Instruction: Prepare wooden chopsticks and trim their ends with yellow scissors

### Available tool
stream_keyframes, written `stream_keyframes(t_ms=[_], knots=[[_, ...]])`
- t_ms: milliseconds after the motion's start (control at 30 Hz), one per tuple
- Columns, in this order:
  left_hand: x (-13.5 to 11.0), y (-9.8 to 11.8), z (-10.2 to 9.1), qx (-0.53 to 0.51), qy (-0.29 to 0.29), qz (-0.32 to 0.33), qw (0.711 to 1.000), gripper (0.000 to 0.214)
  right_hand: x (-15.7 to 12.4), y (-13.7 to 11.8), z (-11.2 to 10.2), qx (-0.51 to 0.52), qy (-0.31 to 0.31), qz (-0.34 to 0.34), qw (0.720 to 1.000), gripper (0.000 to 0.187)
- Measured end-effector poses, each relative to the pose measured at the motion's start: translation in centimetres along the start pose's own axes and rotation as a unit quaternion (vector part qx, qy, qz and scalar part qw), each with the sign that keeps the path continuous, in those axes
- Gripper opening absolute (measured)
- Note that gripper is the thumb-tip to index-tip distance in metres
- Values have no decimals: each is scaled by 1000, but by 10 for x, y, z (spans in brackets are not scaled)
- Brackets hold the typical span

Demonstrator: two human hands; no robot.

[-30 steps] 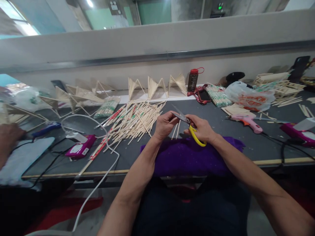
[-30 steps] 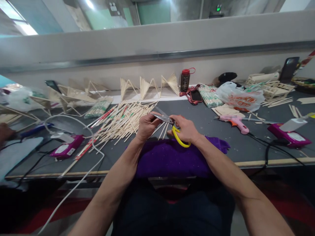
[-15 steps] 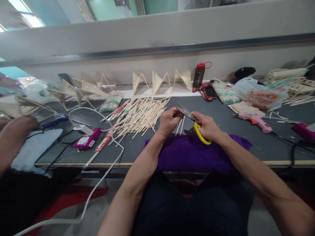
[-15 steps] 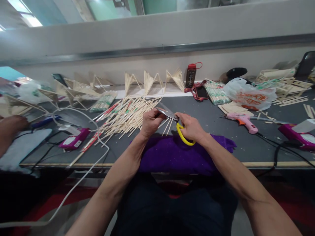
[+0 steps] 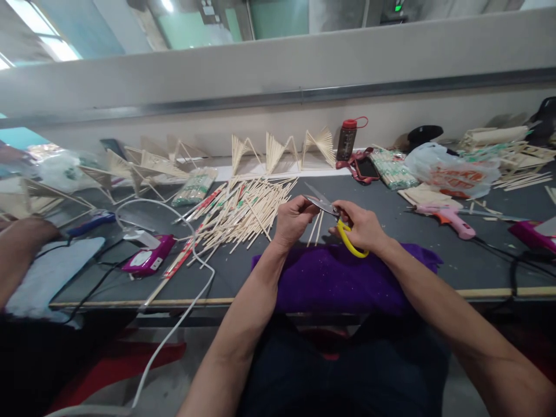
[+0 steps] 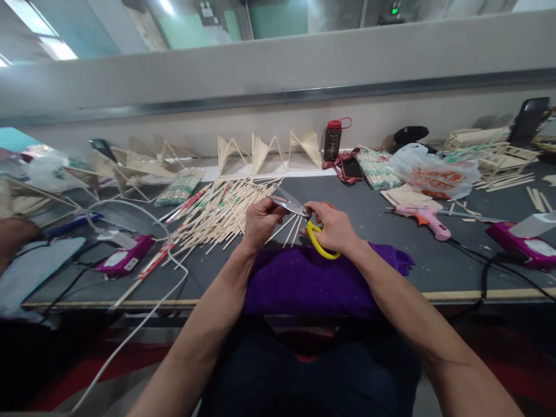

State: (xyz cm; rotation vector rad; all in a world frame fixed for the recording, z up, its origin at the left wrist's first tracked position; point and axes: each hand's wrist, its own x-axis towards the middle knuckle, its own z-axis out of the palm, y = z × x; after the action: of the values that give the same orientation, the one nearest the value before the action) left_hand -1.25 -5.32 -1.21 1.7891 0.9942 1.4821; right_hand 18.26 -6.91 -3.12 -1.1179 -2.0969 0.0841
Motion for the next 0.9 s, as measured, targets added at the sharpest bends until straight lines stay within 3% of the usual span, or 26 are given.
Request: stream_keyframes(t_ms=[400, 633, 900], knots=[[-1, 8, -4, -22, -32, -13, 999, 9, -1, -5, -7, 32, -58, -3, 998, 51], [-1, 7, -5, 48, -18, 29, 998, 8, -2, 0, -4, 20, -52, -13, 998, 41], [-1, -2, -2, 40, -12, 38, 998, 10, -5, 7, 2, 2, -40, -9, 999, 45]])
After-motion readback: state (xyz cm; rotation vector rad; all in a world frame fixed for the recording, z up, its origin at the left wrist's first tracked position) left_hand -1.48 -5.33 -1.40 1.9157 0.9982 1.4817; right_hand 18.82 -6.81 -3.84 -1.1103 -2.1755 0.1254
